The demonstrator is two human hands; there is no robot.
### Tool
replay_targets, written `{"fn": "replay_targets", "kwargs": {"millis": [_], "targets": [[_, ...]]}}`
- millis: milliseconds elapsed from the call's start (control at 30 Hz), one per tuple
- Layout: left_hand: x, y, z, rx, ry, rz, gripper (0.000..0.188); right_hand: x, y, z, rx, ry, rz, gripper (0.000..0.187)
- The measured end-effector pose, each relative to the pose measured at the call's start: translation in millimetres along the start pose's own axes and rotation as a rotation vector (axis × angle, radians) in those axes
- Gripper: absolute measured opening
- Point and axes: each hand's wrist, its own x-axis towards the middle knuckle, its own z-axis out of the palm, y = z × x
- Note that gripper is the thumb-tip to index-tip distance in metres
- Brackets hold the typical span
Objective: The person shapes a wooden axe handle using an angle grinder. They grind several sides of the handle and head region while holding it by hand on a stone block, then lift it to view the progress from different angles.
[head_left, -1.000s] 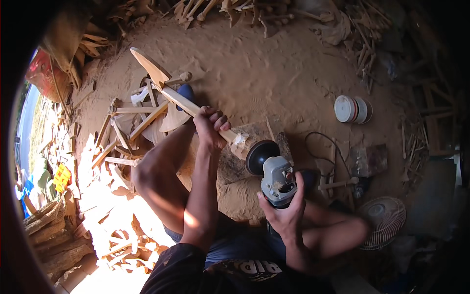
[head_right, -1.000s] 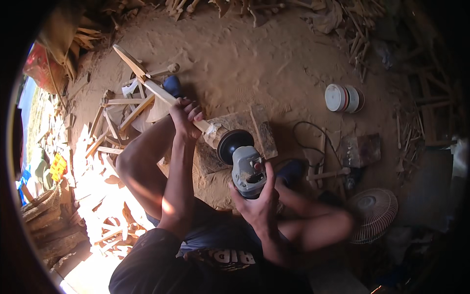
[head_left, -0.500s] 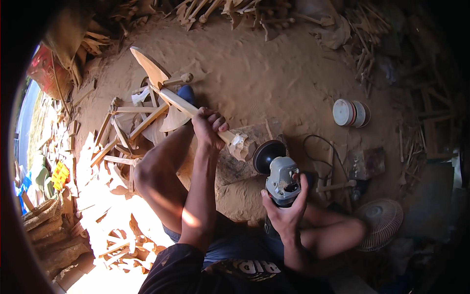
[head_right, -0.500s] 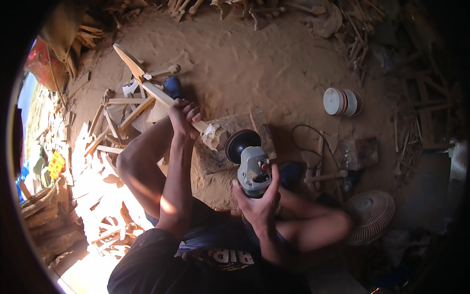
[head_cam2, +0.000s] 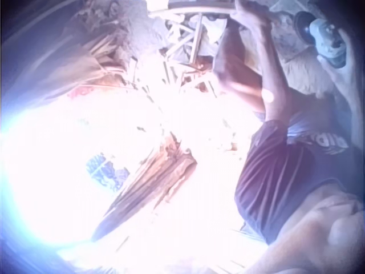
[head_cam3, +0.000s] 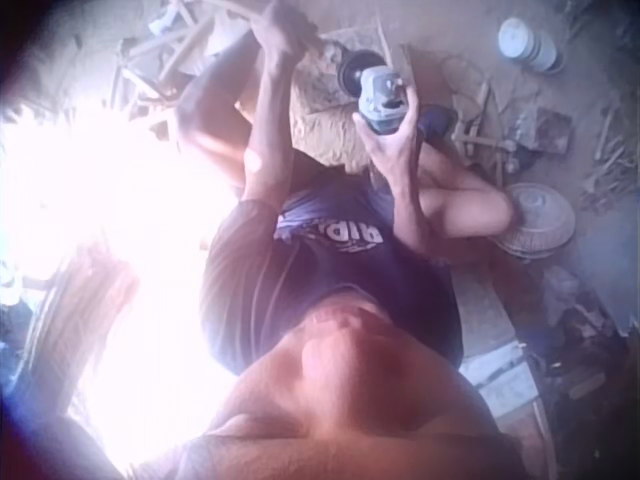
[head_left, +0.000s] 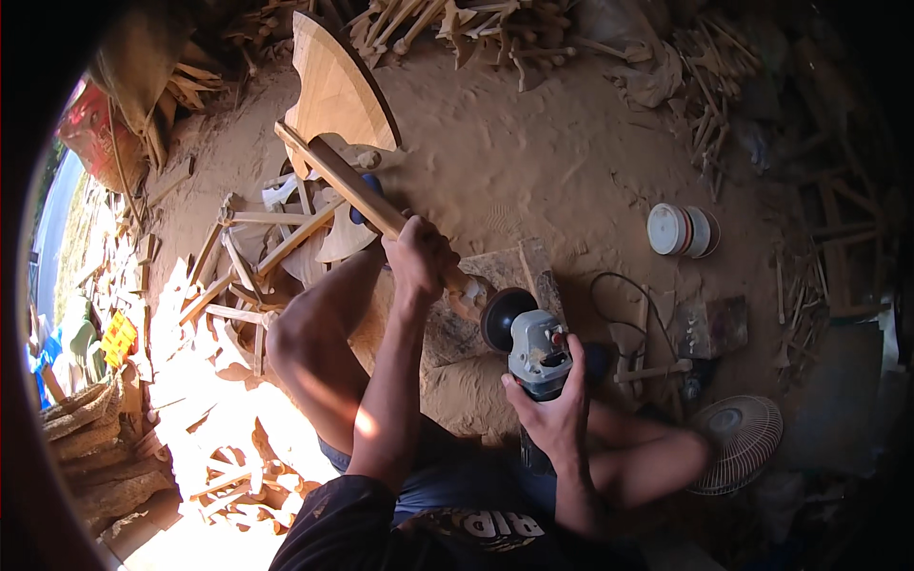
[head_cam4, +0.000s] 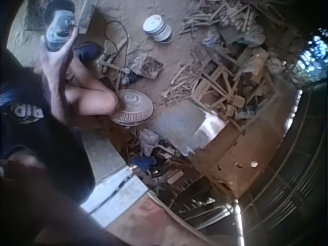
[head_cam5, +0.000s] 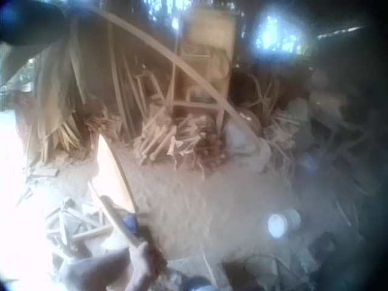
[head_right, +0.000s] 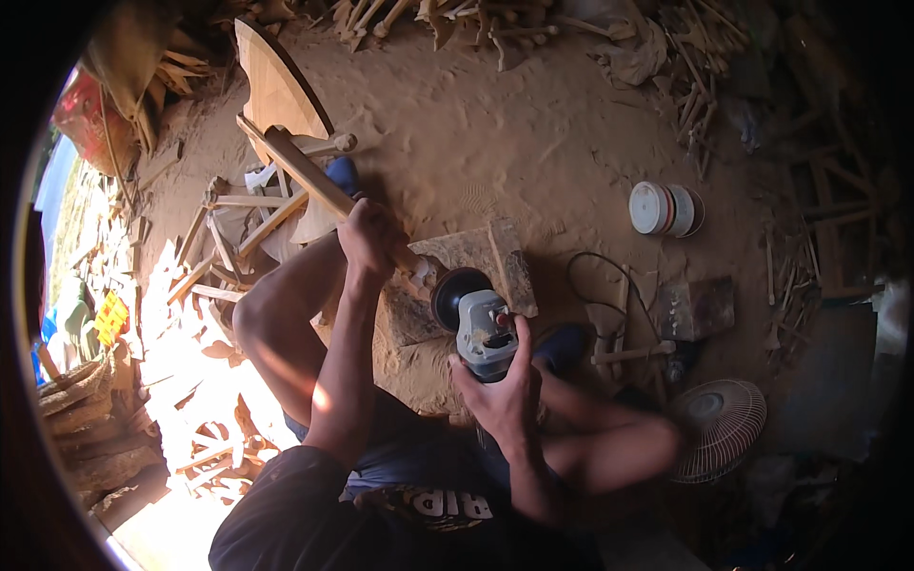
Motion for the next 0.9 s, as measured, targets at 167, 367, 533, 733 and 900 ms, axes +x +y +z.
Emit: {"fn": "replay_targets", "kwargs": {"millis": [167, 367, 533, 733, 900], "targets": [[-4.0, 1.5, 3.9, -0.003, -0.028, 0.018, 0.021, 1.0, -4.2, 0.3, -0.006, -0.019, 0.005, 0.096], [3.1, -0.5, -1.6, -0.038, -0.015, -0.013, 0.019, -3.4, -2.8, -0.9, -0.029, -0.016, -0.009, 0.097], [4.7, 0.2, -17.9, -0.023, -0.176, 0.002, 0.019, -2.8, 6.2, -4.4, 0.02, 0.019, 0.043, 0.096], [0.7, 3.8, -17.5, -0.022, -0.286, -0.029, 0.02, 14.8, -3.8, -11.3, 0.068, 0.016, 0.029, 0.093], [2.4, 3.3, -19.8, -0.01, -0.418, 0.005, 0.017, 17.2, 0.8, -12.4, 0.107, -0.058, 0.076, 0.095]]}}
